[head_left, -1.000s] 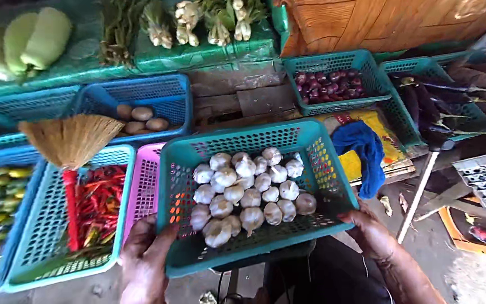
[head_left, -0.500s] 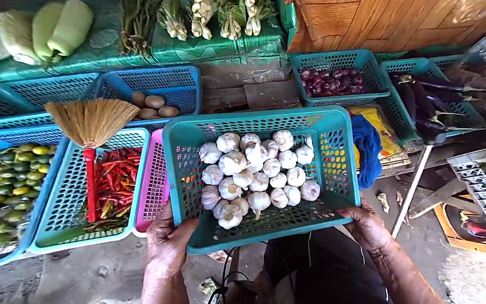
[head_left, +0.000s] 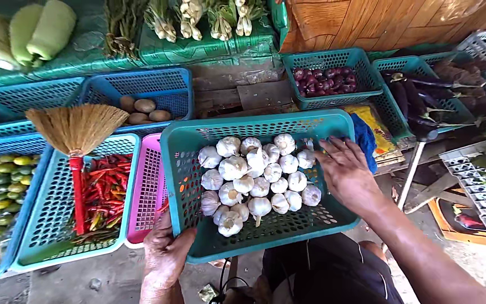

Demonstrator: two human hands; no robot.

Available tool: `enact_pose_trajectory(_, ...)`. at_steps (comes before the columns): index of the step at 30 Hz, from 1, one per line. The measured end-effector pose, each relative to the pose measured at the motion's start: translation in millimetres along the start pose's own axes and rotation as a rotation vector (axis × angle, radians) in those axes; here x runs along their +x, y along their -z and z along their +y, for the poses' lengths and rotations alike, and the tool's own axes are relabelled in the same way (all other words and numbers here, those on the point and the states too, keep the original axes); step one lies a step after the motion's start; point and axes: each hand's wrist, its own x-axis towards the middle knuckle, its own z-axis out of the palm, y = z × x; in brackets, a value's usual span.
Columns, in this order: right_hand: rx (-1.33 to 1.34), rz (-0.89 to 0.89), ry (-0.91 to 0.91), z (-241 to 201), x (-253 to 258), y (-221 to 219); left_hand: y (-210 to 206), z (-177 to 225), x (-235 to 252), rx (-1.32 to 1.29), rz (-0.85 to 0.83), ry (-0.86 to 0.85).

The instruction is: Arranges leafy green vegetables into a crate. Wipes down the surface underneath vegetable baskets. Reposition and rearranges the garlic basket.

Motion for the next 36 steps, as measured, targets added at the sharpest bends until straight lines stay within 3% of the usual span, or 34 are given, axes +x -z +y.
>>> enact_pose_trajectory(4,-0.199,-0.347,0.013,1.1,31.7,-10.2,-9.3,-14.2,-2.8,-0.058,0.004,0.019)
enact_pose_trajectory(13,-0.147,-0.604,-0.058,5.2,54.4,-18.7,-13.4,-12.5,5.6,-0.058,0.013,0.123)
enact_pose_trajectory(19,-0.128,-0.583,-0.03,6.7,57.0,-19.6,-13.8,-12.3,5.8,-0.047,0.006,0.129)
enact_pose_trajectory(22,0.064,-0.177,-0.03,16.2,47.1,-11.1,-14.8,-12.0,6.1,-0.048,0.015,0.152)
enact_pose_trajectory(24,0.301,0.062,-0.171,26.7,39.1,16.6,-14.5,-15.6,4.3,-0.052,0.02,0.173)
enact_pose_trajectory(26,0.47,0.187,-0.332,52.6,21.3,43.8,-14.9,-20.9,1.5,-0.046,0.025,0.201)
enact_pose_trajectory(28,0.396,0.087,-0.522,85.2,-6.9,56.7,-15.6,-23.2,1.2,-0.055,0.024,0.22)
enact_pose_trajectory(30,0.301,-0.237,-0.675,107.2,-33.6,58.9,-15.6,-22.3,2.0,-0.062,0.015,0.233)
enact_pose_trajectory(31,0.322,-0.292,-0.695,109.4,-45.8,54.3,-15.7,-22.3,2.3,-0.067,0.012,0.231)
enact_pose_trajectory(33,0.602,-0.22,-0.74,93.4,-64.5,41.3,-15.9,-23.0,1.4,-0.065,0.012,0.229)
enact_pose_trajectory(36,1.431,-0.17,-0.876,44.3,-77.2,17.6,-17.6,-20.6,0.3,-0.058,0.029,0.227)
